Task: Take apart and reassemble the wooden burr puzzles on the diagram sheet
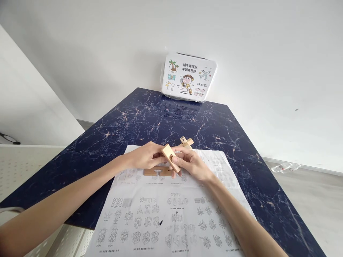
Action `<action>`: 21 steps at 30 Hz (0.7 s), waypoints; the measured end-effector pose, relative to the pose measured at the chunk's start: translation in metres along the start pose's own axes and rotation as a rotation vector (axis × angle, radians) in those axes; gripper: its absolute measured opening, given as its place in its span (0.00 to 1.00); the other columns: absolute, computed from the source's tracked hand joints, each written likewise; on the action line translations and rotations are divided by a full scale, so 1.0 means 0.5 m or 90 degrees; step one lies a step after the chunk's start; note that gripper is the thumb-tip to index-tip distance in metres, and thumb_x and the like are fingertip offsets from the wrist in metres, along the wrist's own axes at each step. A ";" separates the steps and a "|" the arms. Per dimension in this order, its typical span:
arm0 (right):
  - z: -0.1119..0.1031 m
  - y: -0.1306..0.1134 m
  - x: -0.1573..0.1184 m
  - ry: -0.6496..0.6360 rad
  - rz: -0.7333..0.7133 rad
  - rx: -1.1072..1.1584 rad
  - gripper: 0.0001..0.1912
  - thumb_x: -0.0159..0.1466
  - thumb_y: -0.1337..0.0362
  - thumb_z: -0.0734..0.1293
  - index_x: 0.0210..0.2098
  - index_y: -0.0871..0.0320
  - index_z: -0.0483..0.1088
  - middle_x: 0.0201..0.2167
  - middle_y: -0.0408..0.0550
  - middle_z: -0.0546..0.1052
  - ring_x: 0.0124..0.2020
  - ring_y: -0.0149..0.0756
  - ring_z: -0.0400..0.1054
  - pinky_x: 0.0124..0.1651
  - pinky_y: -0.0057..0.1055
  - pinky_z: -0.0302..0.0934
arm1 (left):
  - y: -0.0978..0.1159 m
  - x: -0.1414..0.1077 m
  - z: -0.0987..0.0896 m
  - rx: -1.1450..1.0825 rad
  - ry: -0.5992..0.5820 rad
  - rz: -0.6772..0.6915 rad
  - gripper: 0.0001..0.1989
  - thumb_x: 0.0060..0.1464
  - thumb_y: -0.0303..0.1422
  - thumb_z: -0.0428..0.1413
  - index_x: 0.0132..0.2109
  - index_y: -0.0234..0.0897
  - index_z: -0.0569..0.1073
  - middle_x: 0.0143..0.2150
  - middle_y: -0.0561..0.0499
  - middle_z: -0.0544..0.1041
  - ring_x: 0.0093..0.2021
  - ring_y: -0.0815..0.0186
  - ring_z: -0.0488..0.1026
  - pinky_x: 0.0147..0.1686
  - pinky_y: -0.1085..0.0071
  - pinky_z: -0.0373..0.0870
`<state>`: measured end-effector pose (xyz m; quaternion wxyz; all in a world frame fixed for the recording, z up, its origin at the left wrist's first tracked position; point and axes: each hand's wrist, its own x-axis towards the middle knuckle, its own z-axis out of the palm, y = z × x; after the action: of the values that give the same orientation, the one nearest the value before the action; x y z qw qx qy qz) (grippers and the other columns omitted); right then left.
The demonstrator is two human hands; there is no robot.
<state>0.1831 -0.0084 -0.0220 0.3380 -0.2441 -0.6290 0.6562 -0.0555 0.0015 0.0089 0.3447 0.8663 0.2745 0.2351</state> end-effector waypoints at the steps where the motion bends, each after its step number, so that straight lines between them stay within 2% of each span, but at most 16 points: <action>1: -0.003 0.002 -0.001 -0.007 0.015 0.008 0.20 0.71 0.51 0.72 0.58 0.52 0.71 0.30 0.44 0.82 0.25 0.37 0.79 0.22 0.28 0.66 | -0.001 0.000 0.001 -0.008 -0.003 0.000 0.11 0.71 0.33 0.54 0.47 0.38 0.82 0.38 0.48 0.84 0.30 0.69 0.75 0.31 0.73 0.64; 5: -0.002 0.004 -0.003 -0.003 0.026 0.020 0.22 0.72 0.53 0.71 0.61 0.55 0.72 0.31 0.48 0.84 0.26 0.37 0.80 0.22 0.27 0.66 | -0.003 0.000 0.003 -0.022 -0.001 0.004 0.12 0.72 0.33 0.54 0.46 0.37 0.82 0.37 0.48 0.84 0.30 0.70 0.75 0.31 0.74 0.64; 11: 0.019 -0.010 -0.003 0.033 -0.015 0.012 0.18 0.72 0.53 0.71 0.54 0.58 0.79 0.30 0.49 0.83 0.23 0.33 0.77 0.20 0.25 0.65 | 0.007 0.004 -0.001 -0.029 0.013 0.008 0.12 0.72 0.35 0.54 0.48 0.37 0.82 0.40 0.48 0.85 0.29 0.71 0.74 0.31 0.74 0.64; 17: 0.023 -0.003 -0.004 0.058 -0.006 0.057 0.17 0.70 0.52 0.72 0.52 0.57 0.80 0.27 0.46 0.83 0.19 0.31 0.74 0.19 0.25 0.64 | 0.011 0.005 -0.002 -0.040 0.012 0.011 0.13 0.72 0.36 0.54 0.47 0.36 0.83 0.36 0.48 0.84 0.28 0.71 0.73 0.30 0.74 0.64; 21: 0.023 0.001 -0.004 0.056 0.002 0.057 0.15 0.72 0.52 0.70 0.49 0.58 0.79 0.24 0.45 0.81 0.17 0.30 0.73 0.20 0.25 0.64 | 0.010 0.004 0.004 -0.045 0.006 0.010 0.12 0.72 0.35 0.54 0.47 0.37 0.82 0.38 0.48 0.84 0.28 0.71 0.74 0.31 0.75 0.65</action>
<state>0.1759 -0.0177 -0.0216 0.3749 -0.2587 -0.5830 0.6727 -0.0514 -0.0013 0.0117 0.3721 0.8545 0.2607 0.2518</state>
